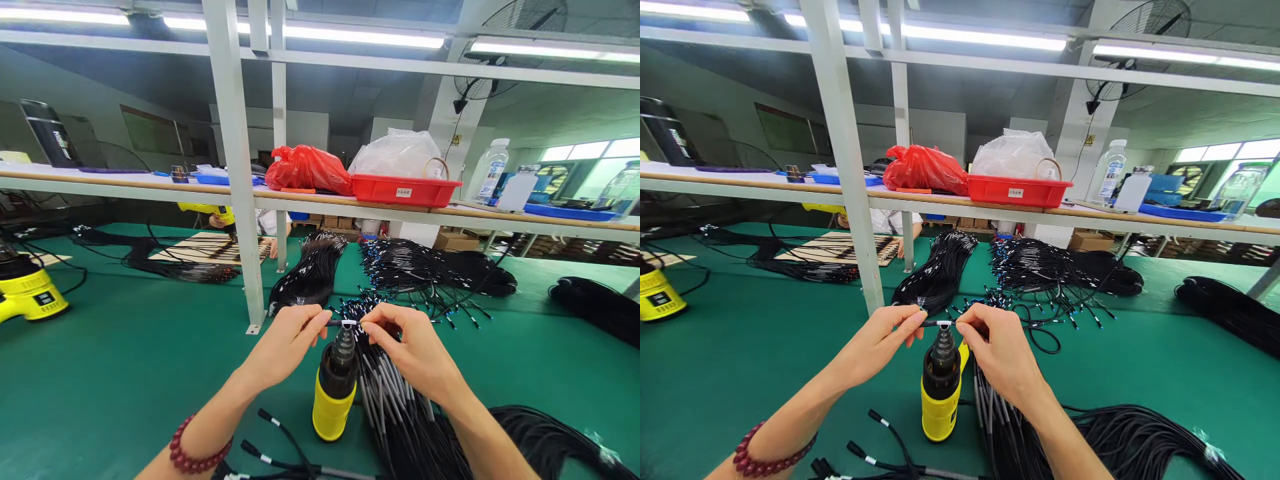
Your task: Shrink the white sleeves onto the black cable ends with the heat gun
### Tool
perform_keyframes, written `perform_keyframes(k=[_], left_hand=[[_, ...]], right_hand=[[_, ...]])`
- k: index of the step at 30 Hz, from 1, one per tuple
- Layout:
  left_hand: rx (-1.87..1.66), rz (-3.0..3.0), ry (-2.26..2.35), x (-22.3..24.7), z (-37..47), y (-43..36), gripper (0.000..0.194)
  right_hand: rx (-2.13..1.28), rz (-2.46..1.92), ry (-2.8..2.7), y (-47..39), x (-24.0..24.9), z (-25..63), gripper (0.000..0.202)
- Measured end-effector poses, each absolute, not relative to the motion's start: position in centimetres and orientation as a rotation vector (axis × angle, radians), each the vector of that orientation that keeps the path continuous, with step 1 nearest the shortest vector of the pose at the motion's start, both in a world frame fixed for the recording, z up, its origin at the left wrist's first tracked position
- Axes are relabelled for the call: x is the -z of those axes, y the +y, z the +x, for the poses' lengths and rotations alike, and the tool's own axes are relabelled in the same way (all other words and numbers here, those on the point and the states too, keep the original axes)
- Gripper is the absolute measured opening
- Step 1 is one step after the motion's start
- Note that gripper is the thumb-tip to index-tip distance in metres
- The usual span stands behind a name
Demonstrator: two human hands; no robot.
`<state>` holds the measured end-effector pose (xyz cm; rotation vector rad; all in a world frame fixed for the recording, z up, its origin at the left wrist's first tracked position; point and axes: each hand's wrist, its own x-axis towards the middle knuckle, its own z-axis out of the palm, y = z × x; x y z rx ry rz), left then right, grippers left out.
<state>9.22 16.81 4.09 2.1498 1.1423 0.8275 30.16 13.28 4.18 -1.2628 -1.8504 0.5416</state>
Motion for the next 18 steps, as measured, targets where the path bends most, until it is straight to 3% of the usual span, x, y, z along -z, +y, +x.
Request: perform_keyframes(k=[14, 18], left_hand=[[-0.979, 2.073, 1.12, -4.05, 9.44, 16.96, 0.02], [-1.009, 2.085, 1.106, -4.13, 9.31, 16.86, 0.015]], right_hand=[[-0.553, -1.265, -1.821, 14.16, -3.21, 30.2, 0.011], [-0.533, -1.288, -1.878, 14.09, -3.26, 30.31, 0.018]])
